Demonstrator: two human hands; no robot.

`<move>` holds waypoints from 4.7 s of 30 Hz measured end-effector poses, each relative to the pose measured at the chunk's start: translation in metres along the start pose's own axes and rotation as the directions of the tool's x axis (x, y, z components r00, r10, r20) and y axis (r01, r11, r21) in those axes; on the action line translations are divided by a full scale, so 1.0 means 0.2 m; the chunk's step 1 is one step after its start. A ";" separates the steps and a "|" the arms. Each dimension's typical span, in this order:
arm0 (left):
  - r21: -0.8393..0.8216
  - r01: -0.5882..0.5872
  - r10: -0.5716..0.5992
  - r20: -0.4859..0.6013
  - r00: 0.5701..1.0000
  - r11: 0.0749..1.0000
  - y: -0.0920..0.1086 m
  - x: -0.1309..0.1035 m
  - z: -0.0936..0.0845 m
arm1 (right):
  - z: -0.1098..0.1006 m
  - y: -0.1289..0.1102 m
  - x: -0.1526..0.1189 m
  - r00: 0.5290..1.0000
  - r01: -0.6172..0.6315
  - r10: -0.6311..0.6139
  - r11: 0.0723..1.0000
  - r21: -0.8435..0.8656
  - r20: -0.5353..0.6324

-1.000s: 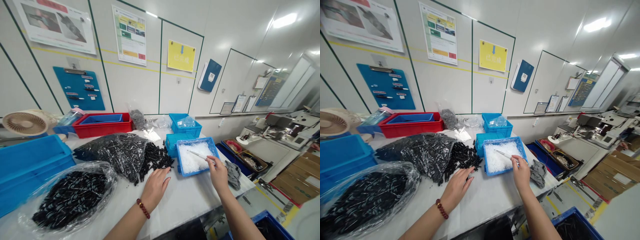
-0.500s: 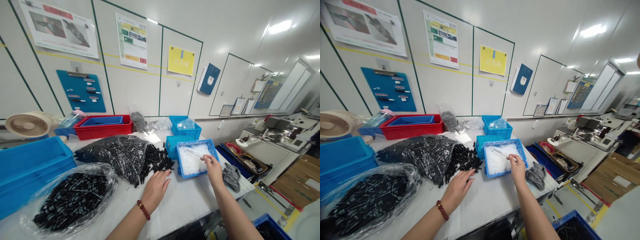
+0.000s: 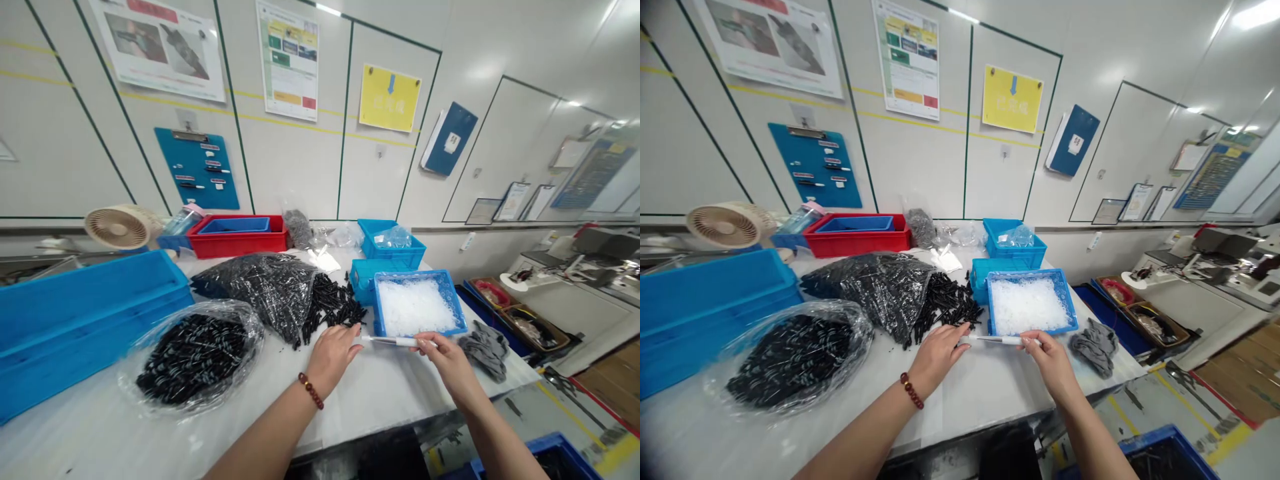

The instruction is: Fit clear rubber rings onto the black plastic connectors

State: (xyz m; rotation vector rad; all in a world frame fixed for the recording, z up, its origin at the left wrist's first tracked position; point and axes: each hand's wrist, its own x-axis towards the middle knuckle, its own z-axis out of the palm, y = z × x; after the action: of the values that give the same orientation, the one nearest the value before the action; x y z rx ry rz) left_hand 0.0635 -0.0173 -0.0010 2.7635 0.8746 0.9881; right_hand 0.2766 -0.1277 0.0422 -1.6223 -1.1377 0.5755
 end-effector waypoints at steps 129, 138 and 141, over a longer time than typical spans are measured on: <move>-0.074 -0.062 0.059 -0.046 0.997 0.995 -0.02 -0.03 0.02 | -0.06 0.03 0.35 0.929 0.041 -0.074 0.995 -0.095 -0.363; -0.076 -0.047 0.044 -0.039 0.998 0.996 -0.03 -0.03 0.03 | -0.15 0.06 0.28 0.910 0.061 -0.052 0.998 0.010 -0.411; -0.073 -0.041 0.040 -0.024 0.999 0.996 -0.03 -0.03 0.03 | -0.16 0.05 0.24 0.904 0.066 -0.093 0.995 -0.078 -0.418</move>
State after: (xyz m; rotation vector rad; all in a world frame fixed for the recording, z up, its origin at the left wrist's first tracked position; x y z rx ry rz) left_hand 0.0608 -0.0152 -0.0107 2.7242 0.7719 1.0377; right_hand 0.3273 -0.1004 0.0515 -1.6428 -0.8966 0.1215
